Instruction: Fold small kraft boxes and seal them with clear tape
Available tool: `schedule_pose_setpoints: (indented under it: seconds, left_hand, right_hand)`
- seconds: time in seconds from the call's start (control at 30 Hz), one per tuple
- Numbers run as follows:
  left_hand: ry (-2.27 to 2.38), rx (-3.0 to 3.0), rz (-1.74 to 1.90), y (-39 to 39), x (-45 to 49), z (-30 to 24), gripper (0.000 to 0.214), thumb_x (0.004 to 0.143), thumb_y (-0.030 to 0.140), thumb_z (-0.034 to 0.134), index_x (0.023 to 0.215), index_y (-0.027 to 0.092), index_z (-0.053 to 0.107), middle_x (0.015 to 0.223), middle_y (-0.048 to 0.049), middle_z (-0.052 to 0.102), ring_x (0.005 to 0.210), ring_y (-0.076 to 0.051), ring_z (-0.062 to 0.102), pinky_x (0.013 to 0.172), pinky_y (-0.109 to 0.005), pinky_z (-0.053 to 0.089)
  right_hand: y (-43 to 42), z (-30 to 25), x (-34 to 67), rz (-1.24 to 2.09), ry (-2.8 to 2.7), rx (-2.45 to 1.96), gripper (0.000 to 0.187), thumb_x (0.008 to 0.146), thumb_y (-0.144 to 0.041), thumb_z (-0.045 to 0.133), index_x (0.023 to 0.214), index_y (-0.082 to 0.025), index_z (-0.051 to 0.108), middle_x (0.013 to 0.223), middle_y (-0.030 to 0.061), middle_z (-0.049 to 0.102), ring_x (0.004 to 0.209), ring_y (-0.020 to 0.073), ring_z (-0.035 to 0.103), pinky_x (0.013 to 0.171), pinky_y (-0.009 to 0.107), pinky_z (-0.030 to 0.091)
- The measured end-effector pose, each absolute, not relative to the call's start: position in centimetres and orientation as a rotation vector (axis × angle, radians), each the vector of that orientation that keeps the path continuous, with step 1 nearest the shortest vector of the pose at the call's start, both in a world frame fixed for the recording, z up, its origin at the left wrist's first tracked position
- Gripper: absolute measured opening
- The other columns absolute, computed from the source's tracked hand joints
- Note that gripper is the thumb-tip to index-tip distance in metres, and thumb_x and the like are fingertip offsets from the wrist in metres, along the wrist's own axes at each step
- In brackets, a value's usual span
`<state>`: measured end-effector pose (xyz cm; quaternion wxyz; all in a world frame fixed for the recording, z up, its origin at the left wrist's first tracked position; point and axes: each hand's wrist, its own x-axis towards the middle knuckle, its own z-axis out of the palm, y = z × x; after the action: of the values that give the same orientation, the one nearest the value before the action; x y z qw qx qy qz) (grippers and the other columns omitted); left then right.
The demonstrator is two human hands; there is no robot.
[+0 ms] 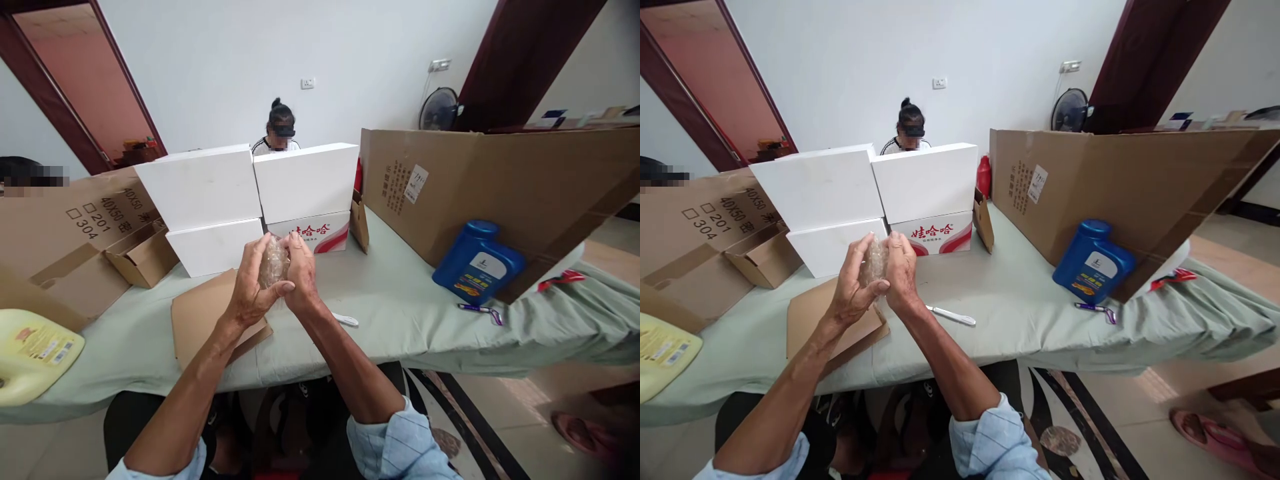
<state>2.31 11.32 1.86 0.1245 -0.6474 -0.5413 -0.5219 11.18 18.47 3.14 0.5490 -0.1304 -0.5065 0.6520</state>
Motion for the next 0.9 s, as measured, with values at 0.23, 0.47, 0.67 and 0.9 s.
schedule_pose_setpoints:
  seconds: [0.23, 0.47, 0.67, 0.9]
  left_hand:
    - [-1.342, -1.824, -1.731, 11.2, 5.0, 3.6, 0.054, 0.104, 0.059, 0.066, 0.141, 0.021, 0.066, 0.132, -0.0137, 0.073, 0.124, -0.028, 0.07, 0.106, -0.046, 0.059]
    - [-1.429, -1.751, -1.765, 11.0, 6.2, 4.3, 0.034, 0.101, 0.052, 0.067, 0.104, 0.019, 0.069, 0.088, -0.0031, 0.071, 0.074, -0.017, 0.064, 0.069, -0.031, 0.054]
    - [-1.463, -1.776, -1.899, 11.8, 6.6, 3.8, 0.042, 0.1, 0.036, 0.063, 0.069, 0.024, 0.037, 0.061, 0.0059, 0.039, 0.056, -0.011, 0.036, 0.054, -0.028, 0.032]
    - [-1.924, -1.615, -1.835, 16.3, 1.5, 1.8, 0.047, 0.096, 0.05, 0.056, 0.063, 0.026, 0.032, 0.064, 0.0021, 0.038, 0.067, -0.018, 0.042, 0.067, -0.032, 0.043]
  right_hand:
    - [16.7, 4.3, 11.9, 1.606, -1.087, -0.142, 0.034, 0.103, -0.059, 0.057, 0.1, -0.026, 0.06, 0.092, 0.0013, 0.063, 0.082, 0.0171, 0.059, 0.078, 0.031, 0.056]
    - [15.8, 4.5, 12.3, 1.653, -1.136, -0.016, 0.042, 0.103, -0.064, 0.052, 0.104, -0.024, 0.066, 0.113, 0.0069, 0.072, 0.104, 0.0231, 0.068, 0.094, 0.039, 0.059]
    - [16.5, 3.5, 11.7, 1.696, -1.12, -0.072, 0.043, 0.108, -0.063, 0.046, 0.103, -0.026, 0.066, 0.113, 0.0067, 0.073, 0.105, 0.0235, 0.069, 0.099, 0.042, 0.06]
    - [19.0, -1.0, 7.0, 1.55, -1.174, -0.317, 0.058, 0.104, -0.078, 0.044, 0.112, -0.024, 0.064, 0.115, 0.0079, 0.073, 0.116, 0.0246, 0.069, 0.111, 0.042, 0.058]
